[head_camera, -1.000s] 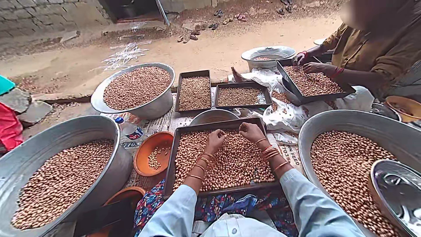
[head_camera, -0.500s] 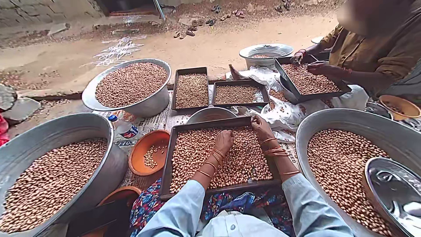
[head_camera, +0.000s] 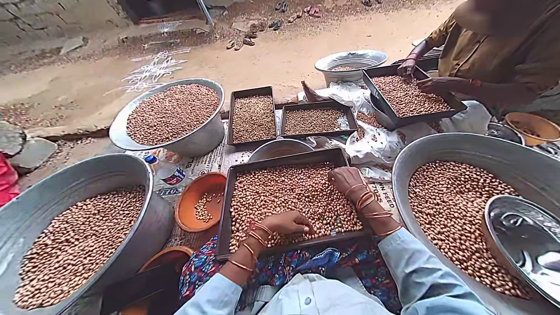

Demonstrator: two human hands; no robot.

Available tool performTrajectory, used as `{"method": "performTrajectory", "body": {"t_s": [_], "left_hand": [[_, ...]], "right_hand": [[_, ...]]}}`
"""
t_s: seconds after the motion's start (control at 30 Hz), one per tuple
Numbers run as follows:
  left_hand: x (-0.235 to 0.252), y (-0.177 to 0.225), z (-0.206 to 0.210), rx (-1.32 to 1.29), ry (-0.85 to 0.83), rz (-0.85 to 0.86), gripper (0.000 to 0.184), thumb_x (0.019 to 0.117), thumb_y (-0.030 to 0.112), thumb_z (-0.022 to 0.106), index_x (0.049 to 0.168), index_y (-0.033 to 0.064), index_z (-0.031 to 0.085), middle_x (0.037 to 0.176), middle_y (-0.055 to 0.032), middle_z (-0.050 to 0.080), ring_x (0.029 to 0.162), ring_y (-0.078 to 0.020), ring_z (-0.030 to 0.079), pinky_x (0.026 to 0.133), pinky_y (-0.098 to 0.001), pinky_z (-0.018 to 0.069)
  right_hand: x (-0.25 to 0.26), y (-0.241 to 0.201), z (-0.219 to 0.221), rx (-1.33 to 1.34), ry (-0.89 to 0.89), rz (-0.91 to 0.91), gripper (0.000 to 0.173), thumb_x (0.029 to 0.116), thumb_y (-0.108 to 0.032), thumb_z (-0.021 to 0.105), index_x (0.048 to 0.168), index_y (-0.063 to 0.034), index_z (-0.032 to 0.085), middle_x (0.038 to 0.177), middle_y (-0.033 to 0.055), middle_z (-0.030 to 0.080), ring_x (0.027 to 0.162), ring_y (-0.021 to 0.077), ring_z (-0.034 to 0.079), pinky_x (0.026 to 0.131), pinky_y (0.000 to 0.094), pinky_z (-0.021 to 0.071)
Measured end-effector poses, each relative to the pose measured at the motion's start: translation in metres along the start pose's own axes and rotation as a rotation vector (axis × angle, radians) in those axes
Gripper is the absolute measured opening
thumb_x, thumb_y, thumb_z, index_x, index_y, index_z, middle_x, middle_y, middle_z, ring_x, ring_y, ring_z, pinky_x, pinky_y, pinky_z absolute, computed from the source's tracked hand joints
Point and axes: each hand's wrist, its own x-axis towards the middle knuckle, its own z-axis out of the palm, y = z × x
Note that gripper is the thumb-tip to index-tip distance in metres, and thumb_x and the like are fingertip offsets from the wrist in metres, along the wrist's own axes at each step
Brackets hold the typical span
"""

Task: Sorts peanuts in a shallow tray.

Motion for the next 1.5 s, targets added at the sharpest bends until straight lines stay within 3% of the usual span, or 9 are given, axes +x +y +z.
{"method": "performTrajectory", "body": {"t_s": [0.17, 0.37, 0.5, 0.63, 0.77, 0.83, 0.97, 1.13, 1.5], "left_hand": [[0.032, -0.009, -0.003, -0.125, 0.337, -0.027, 0.030, 0.1101, 0.024, 0.048, 0.123, 0.0067, 0.069, 0.093, -0.0019, 0.067, 0.074, -0.0048, 0.057, 0.072, -0.0266, 0.0491], [0.007, -0.032, -0.034, -0.081, 0.877, -0.255, 0.038, 0.1087, 0.022, 0.050, 0.145, 0.0099, 0.057, 0.123, -0.0198, 0.068, 0.113, -0.0321, 0.065, 0.104, -0.0504, 0.0475], [-0.012, -0.019, -0.011, 0.073, 0.865, -0.297, 0.029, 0.1061, 0.019, 0.053, 0.131, 0.0116, 0.067, 0.103, -0.0140, 0.071, 0.091, -0.0266, 0.067, 0.091, -0.0471, 0.0519], [-0.004, 0.003, 0.017, 0.227, 0.766, -0.242, 0.028, 0.1020, 0.013, 0.052, 0.121, 0.0093, 0.072, 0.105, -0.0152, 0.072, 0.099, -0.0303, 0.068, 0.093, -0.0496, 0.0523], [0.011, 0.009, 0.023, 0.356, 0.729, -0.278, 0.029, 0.1029, 0.013, 0.054, 0.126, 0.0066, 0.070, 0.128, -0.0190, 0.068, 0.123, -0.0358, 0.064, 0.105, -0.0536, 0.0490], [0.017, 0.008, 0.024, 0.372, 0.697, -0.290, 0.029, 0.1017, 0.014, 0.057, 0.126, 0.0059, 0.070, 0.130, -0.0190, 0.067, 0.125, -0.0359, 0.063, 0.105, -0.0544, 0.0488], [0.017, 0.005, 0.023, 0.316, 0.672, -0.283, 0.029, 0.1017, 0.018, 0.057, 0.126, 0.0066, 0.070, 0.128, -0.0180, 0.068, 0.124, -0.0349, 0.063, 0.106, -0.0548, 0.0479], [-0.007, -0.016, -0.002, -0.137, 0.940, -0.140, 0.025, 0.1016, 0.011, 0.049, 0.117, 0.0044, 0.068, 0.090, -0.0086, 0.064, 0.076, -0.0170, 0.059, 0.074, -0.0377, 0.0495], [0.019, 0.003, 0.001, 0.365, 0.713, -0.407, 0.031, 0.1031, 0.018, 0.056, 0.130, 0.0047, 0.067, 0.135, -0.0196, 0.063, 0.131, -0.0355, 0.059, 0.110, -0.0530, 0.0456]], "right_hand": [[-0.001, 0.000, 0.011, -0.013, 0.043, 0.017, 0.019, 0.0997, -0.021, 0.064, 0.106, -0.0082, 0.077, 0.102, 0.0192, 0.074, 0.102, 0.0406, 0.070, 0.088, 0.0609, 0.0509], [-0.001, -0.002, 0.013, -0.050, 0.006, 0.046, 0.025, 0.1011, -0.024, 0.060, 0.110, -0.0055, 0.074, 0.106, 0.0198, 0.073, 0.106, 0.0398, 0.068, 0.091, 0.0595, 0.0495], [-0.003, -0.003, 0.011, 0.001, 0.047, 0.074, 0.029, 0.1012, -0.031, 0.060, 0.117, -0.0097, 0.073, 0.106, 0.0171, 0.074, 0.105, 0.0380, 0.069, 0.092, 0.0590, 0.0496], [-0.012, 0.002, 0.006, 0.339, 0.245, 0.090, 0.023, 0.0973, -0.031, 0.069, 0.110, -0.0137, 0.076, 0.085, 0.0143, 0.072, 0.081, 0.0357, 0.069, 0.073, 0.0609, 0.0505], [-0.028, 0.012, 0.022, 1.332, 0.369, -0.001, 0.019, 0.1069, -0.014, 0.043, 0.098, -0.0134, 0.059, 0.065, -0.0059, 0.046, 0.051, 0.0024, 0.040, 0.048, 0.0186, 0.0350], [-0.036, 0.009, 0.029, 1.478, 0.333, 0.016, 0.021, 0.1061, -0.014, 0.040, 0.097, -0.0119, 0.059, 0.064, -0.0079, 0.044, 0.049, -0.0002, 0.038, 0.046, 0.0159, 0.0325], [-0.050, -0.016, 0.025, 0.778, 0.118, 0.043, 0.021, 0.1011, -0.026, 0.064, 0.106, -0.0075, 0.073, 0.076, 0.0002, 0.061, 0.067, 0.0102, 0.052, 0.069, 0.0331, 0.0447], [-0.059, -0.060, 0.028, 0.204, -0.110, -0.039, 0.028, 0.1017, -0.021, 0.059, 0.123, -0.0092, 0.072, 0.123, 0.0202, 0.070, 0.118, 0.0397, 0.065, 0.097, 0.0611, 0.0486], [-0.059, -0.068, 0.036, 0.121, -0.152, 0.060, 0.030, 0.1034, -0.023, 0.057, 0.125, -0.0074, 0.070, 0.123, 0.0211, 0.069, 0.115, 0.0399, 0.066, 0.093, 0.0595, 0.0501]]}}
